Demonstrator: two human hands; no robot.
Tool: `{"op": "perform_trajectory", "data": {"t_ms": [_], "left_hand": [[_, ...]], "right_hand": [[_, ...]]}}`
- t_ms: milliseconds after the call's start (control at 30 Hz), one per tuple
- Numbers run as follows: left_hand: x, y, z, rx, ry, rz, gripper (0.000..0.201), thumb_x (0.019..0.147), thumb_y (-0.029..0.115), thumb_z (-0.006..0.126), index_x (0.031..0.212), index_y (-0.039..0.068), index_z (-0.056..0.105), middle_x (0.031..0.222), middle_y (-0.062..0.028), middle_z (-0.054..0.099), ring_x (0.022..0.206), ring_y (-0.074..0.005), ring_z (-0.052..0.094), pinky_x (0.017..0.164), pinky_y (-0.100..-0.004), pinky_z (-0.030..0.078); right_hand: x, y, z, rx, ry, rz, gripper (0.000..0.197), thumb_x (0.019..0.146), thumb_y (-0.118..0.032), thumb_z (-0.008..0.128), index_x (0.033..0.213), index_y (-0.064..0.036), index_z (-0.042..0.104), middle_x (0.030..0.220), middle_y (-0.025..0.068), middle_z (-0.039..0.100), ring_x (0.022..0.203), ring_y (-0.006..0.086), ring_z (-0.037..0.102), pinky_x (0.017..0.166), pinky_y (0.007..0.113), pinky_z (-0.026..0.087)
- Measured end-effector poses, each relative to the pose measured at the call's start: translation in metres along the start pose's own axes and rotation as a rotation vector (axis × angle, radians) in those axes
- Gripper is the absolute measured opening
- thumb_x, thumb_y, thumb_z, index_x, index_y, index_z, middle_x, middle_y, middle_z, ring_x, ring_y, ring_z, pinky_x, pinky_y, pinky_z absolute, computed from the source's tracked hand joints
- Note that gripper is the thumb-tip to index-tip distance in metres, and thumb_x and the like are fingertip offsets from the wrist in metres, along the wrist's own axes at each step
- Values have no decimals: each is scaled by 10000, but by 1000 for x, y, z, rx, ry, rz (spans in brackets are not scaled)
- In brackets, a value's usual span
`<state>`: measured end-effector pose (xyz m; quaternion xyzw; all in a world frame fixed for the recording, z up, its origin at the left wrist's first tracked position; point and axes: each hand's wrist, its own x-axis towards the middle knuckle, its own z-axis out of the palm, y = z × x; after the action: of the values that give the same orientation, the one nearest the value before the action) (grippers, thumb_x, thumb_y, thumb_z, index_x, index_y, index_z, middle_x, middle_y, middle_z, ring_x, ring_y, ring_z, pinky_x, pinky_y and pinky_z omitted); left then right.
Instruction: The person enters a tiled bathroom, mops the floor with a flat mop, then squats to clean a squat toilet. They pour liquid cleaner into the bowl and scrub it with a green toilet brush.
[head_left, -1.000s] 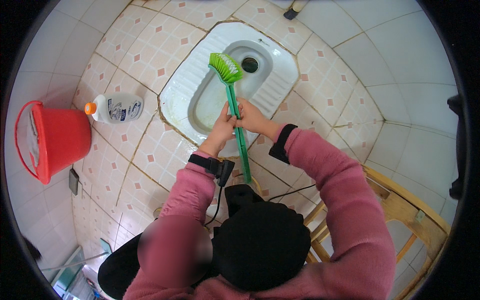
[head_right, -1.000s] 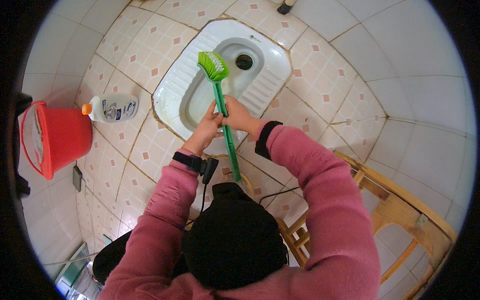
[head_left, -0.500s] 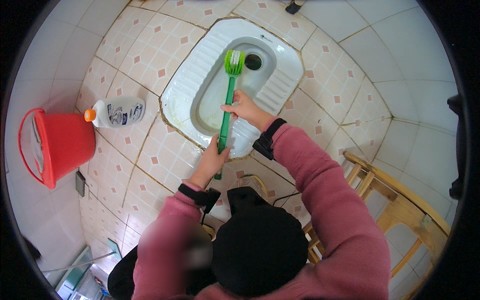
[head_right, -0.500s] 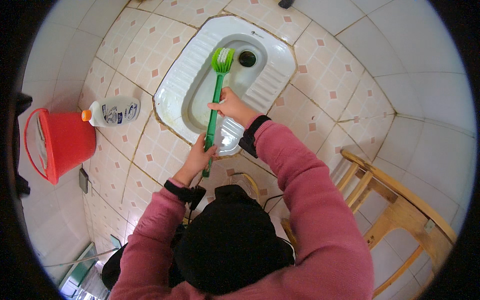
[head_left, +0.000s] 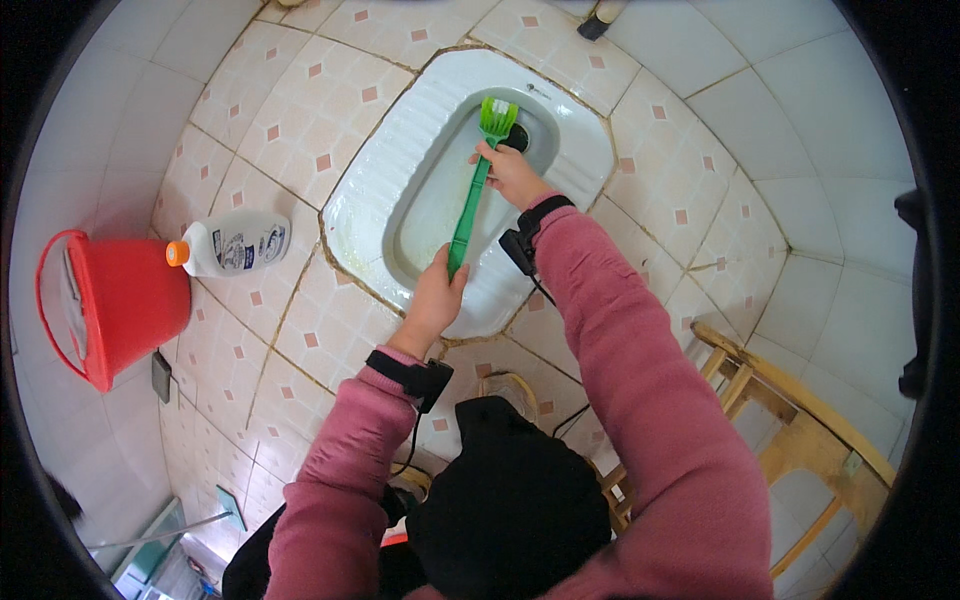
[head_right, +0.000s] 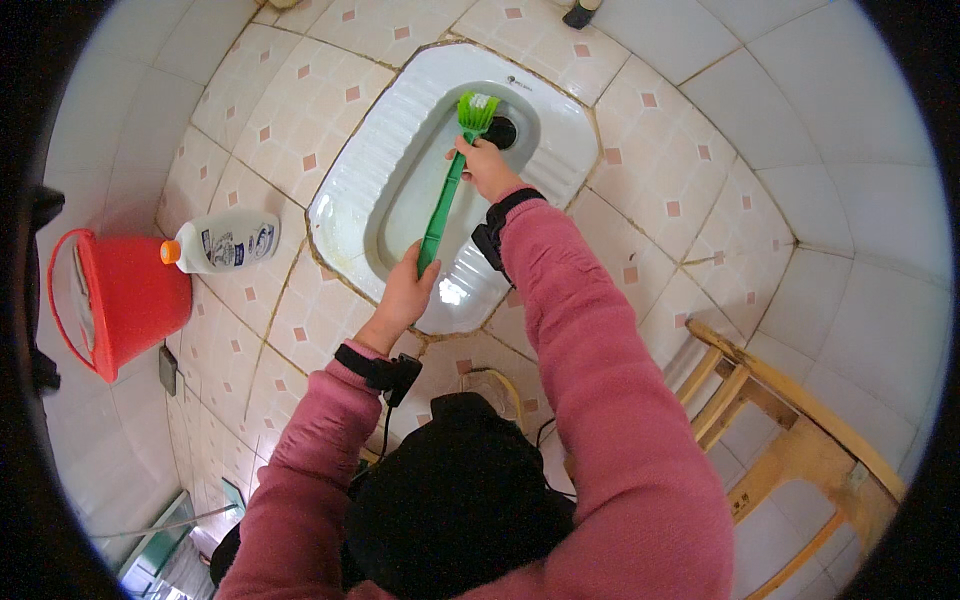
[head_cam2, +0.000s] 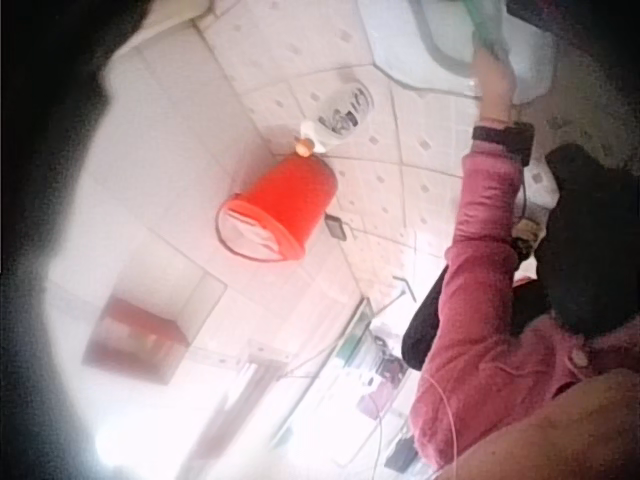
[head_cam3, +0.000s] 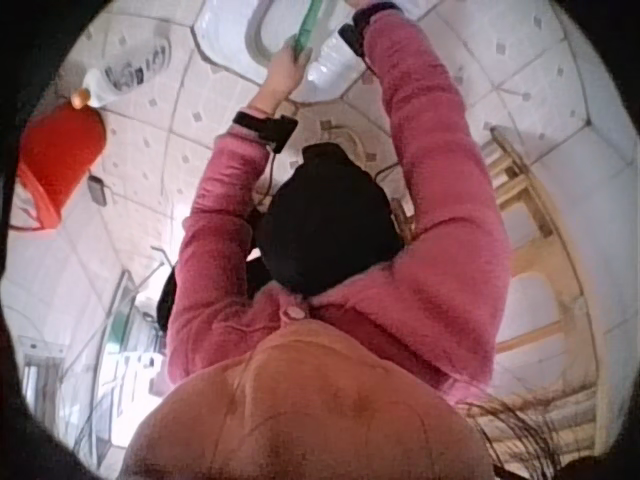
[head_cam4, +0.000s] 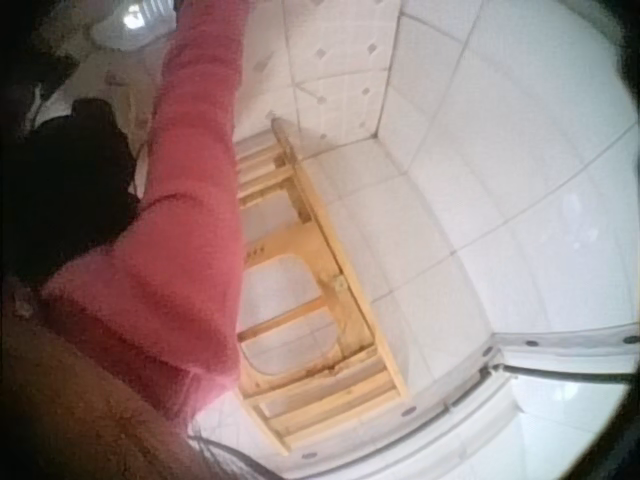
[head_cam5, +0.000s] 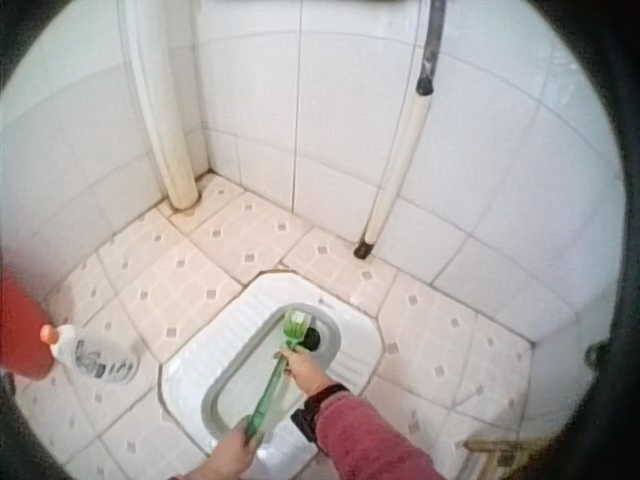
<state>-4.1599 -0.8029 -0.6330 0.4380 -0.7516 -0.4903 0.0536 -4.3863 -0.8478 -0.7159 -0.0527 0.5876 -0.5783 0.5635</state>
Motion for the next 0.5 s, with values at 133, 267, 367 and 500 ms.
{"op": "perform_trajectory", "data": {"t_ms": [133,267,367,500], "left_hand": [[13,-3,5,12,-37,-17,466,890,204,564,1248,-67,436,936,-281,607,868,-360,617,758,-381,472],[13,-9,9,5,1,70,451,891,194,565,1246,-57,443,890,-243,617,782,-309,620,720,-371,481],[13,-14,12,-54,43,61,427,897,181,564,1247,-36,449,791,-156,600,647,-207,577,595,-334,475],[3,-22,15,-235,29,-58,424,915,178,549,1272,-13,423,713,-43,527,564,-109,494,477,-272,413]], "right_hand": [[7,4,-6,74,194,-29,204,921,-257,535,934,-55,555,818,43,611,709,160,551,589,330,441],[11,8,-14,-37,232,-19,238,912,-288,560,957,-54,568,841,31,602,751,152,560,655,310,455],[24,10,-9,-201,140,-163,266,901,-281,572,909,-16,590,798,48,607,697,163,564,626,306,457],[39,15,14,-483,203,-291,358,824,-309,617,867,45,638,765,195,641,733,297,644,685,387,481]]}}
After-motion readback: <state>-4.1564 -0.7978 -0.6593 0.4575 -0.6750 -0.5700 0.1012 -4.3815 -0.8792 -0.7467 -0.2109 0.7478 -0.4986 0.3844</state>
